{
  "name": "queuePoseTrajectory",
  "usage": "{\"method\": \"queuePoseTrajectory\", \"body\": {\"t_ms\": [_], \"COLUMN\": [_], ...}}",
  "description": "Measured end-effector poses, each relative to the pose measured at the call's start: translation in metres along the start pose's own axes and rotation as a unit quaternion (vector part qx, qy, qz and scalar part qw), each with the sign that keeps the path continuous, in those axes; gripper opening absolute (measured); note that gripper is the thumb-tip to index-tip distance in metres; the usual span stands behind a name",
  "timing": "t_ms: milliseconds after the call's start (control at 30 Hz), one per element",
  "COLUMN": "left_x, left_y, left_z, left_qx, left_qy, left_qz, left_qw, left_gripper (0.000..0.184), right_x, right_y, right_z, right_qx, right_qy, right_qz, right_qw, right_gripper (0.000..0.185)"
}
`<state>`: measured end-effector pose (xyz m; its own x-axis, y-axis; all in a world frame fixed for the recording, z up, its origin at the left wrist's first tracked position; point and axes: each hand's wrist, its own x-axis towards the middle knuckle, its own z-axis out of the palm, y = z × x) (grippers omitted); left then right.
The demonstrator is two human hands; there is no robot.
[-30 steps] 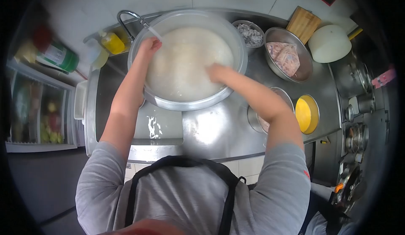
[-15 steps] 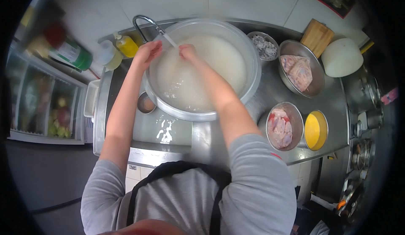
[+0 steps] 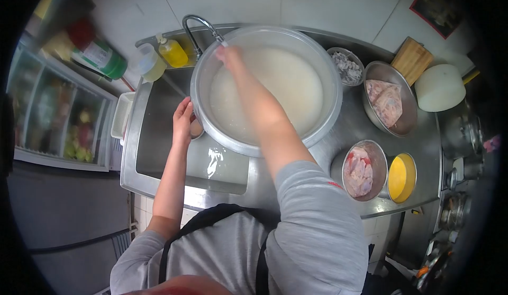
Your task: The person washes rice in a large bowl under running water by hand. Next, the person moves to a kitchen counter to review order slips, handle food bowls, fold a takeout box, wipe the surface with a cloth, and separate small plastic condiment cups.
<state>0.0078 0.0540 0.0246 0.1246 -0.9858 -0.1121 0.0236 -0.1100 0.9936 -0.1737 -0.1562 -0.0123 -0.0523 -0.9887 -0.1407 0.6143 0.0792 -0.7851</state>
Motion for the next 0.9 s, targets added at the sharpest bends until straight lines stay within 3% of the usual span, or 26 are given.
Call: {"method": "queuePoseTrajectory", "body": {"t_ms": [33, 67, 100, 133, 200, 267, 300, 333, 367, 400, 500, 567, 600, 667, 700, 767, 900], "left_x": [-0.001, 0.002, 0.008, 0.009, -0.005, -0.015, -0.006, -0.009, -0.015, -0.019, -0.012, -0.007, -0.006, -0.007, -0.004, 0.002, 0.027], "left_y": [-0.001, -0.01, -0.023, -0.031, -0.022, -0.017, -0.034, -0.031, -0.024, -0.02, -0.031, -0.03, -0.03, -0.032, -0.031, -0.031, -0.024], "left_z": [0.004, 0.008, 0.011, 0.015, 0.028, 0.04, 0.041, 0.042, 0.045, 0.047, 0.042, 0.041, 0.041, 0.038, 0.036, 0.036, 0.029], "left_qx": [-0.035, -0.036, -0.046, -0.057, -0.066, 0.019, 0.051, 0.052, 0.136, 0.22, 0.23, 0.226, 0.224, 0.222, 0.22, 0.215, 0.196], "left_qy": [-0.014, -0.016, -0.006, 0.005, -0.014, 0.049, 0.065, 0.068, 0.082, 0.096, 0.091, 0.08, 0.071, 0.063, 0.046, 0.029, -0.002], "left_qz": [-0.007, -0.007, 0.016, 0.035, 0.028, 0.064, 0.087, 0.084, 0.106, 0.126, 0.143, 0.149, 0.149, 0.145, 0.138, 0.134, 0.16], "left_qw": [0.999, 0.999, 0.999, 0.998, 0.997, 0.997, 0.993, 0.993, 0.982, 0.963, 0.958, 0.959, 0.96, 0.962, 0.965, 0.967, 0.967], "left_gripper": [0.048, 0.048, 0.052, 0.057, 0.063, 0.064, 0.071, 0.071, 0.074, 0.077, 0.079, 0.078, 0.078, 0.078, 0.078, 0.079, 0.08], "right_x": [-0.007, -0.021, -0.039, -0.057, -0.091, -0.101, -0.07, -0.101, -0.106, -0.137, -0.144, -0.161, -0.174, -0.197, -0.196, -0.197, -0.234], "right_y": [-0.006, -0.015, -0.026, -0.038, -0.075, -0.11, -0.107, -0.137, -0.154, -0.176, -0.188, -0.196, -0.193, -0.184, -0.18, -0.176, -0.164], "right_z": [-0.001, -0.001, -0.001, -0.003, -0.014, -0.044, -0.104, -0.103, -0.136, -0.134, -0.214, -0.228, -0.223, -0.217, -0.226, -0.232, -0.223], "right_qx": [-0.012, -0.013, -0.145, -0.272, -0.472, -0.694, -0.679, -0.824, -0.807, -0.877, -0.867, -0.781, -0.781, -0.817, -0.817, -0.7, -0.651], "right_qy": [-0.128, -0.127, -0.243, -0.349, -0.355, -0.245, -0.118, 0.03, 0.127, 0.199, 0.253, 0.221, 0.22, 0.242, 0.242, 0.263, 0.253], "right_qz": [0.035, 0.034, 0.096, 0.159, 0.155, -0.003, -0.103, -0.197, -0.221, -0.186, -0.177, -0.155, -0.156, -0.179, -0.179, -0.181, -0.2], "right_qw": [0.991, 0.991, 0.954, 0.883, 0.792, 0.677, 0.717, 0.531, 0.532, 0.396, 0.392, 0.564, 0.564, 0.492, 0.492, 0.639, 0.687], "right_gripper": [0.018, 0.018, 0.02, 0.022, 0.024, 0.021, 0.018, 0.021, 0.027, 0.03, 0.038, 0.042, 0.042, 0.047, 0.047, 0.049, 0.051]}}
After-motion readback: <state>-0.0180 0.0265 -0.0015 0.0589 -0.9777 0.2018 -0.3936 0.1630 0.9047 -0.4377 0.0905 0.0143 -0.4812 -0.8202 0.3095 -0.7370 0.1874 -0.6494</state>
